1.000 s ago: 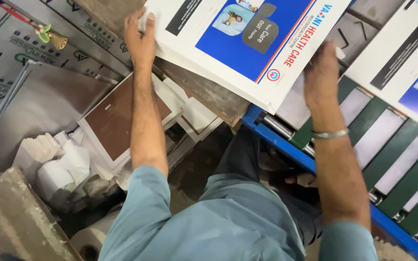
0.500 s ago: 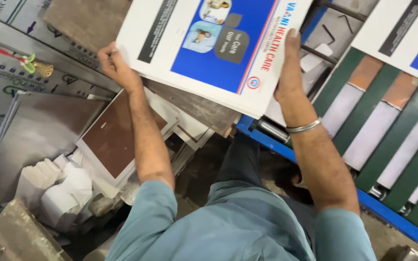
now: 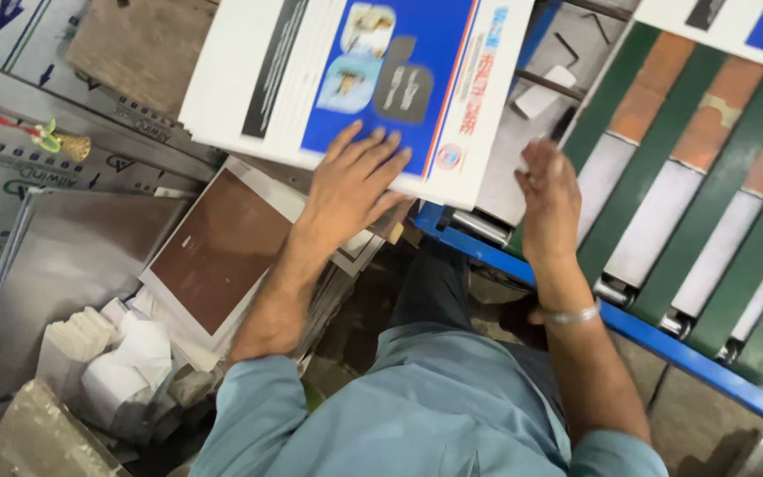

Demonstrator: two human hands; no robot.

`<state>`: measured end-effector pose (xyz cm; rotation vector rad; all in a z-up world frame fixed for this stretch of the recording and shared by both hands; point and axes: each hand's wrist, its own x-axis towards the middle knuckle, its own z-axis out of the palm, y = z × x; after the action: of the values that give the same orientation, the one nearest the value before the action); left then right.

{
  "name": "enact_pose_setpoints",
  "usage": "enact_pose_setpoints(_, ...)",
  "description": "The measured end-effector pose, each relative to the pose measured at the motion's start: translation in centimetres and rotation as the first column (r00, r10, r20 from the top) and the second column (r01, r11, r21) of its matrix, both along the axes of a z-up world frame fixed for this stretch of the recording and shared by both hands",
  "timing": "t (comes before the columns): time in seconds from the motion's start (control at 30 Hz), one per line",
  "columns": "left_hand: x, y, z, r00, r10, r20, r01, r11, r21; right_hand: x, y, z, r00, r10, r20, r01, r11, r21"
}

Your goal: The person sits and repeatedly feeds printed sheets into a blue laminating machine. They pull the sheets through the rollers and stack the finished laminated prints on a pile to their left.

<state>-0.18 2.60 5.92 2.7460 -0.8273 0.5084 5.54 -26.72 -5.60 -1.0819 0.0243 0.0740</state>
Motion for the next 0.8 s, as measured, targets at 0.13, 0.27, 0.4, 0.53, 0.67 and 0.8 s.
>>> enact_pose_setpoints(0.13, -3.1, 1.0, 1.4, 0.999, -0.001, -0.046, -0.007, 0.986, -0.168, -7.4, -2.5, 1.3, 0.986, 0.165, 0.019, -0.162, 0.981, -0.103)
enact_pose_setpoints(0.27, -3.3, -5.5, -0.9, 0.988, -0.076, 0.133, 0.11, 0.955, -0.276, -11.0, -2.8, 2.8, 0.908, 0.367, 0.202, -0.38, 0.925, 0.028)
enact_pose_setpoints(0.4, -4.7, -16.6, -2.8, 0.975, -0.194, 0.104, 0.195, 0.981, 0.005, -10.6, -5.0, 0.7, 0.986, -0.104, -0.133, 0.144, 0.93, 0.339)
enact_pose_setpoints(0.53, -5.8, -16.3, -0.6, 0.969, -0.243, -0.048, 0.239, 0.968, -0.074, -8.0, -14.5, -3.8, 0.845, -0.526, -0.095, 0.533, 0.841, 0.087)
enact_pose_setpoints(0.67, -5.7, -9.0, 2.8, 0.996, -0.033, -0.078, 0.029, 0.998, -0.049, -8.8, -23.0, -9.0, 0.632, -0.774, -0.042, 0.774, 0.633, 0.006)
enact_pose_setpoints(0.8, -5.2, -4.5, 2.8, 0.987, 0.159, -0.031, -0.156, 0.985, 0.078, -10.9, -27.3, -12.8, 0.537, -0.844, 0.019, 0.842, 0.534, -0.081)
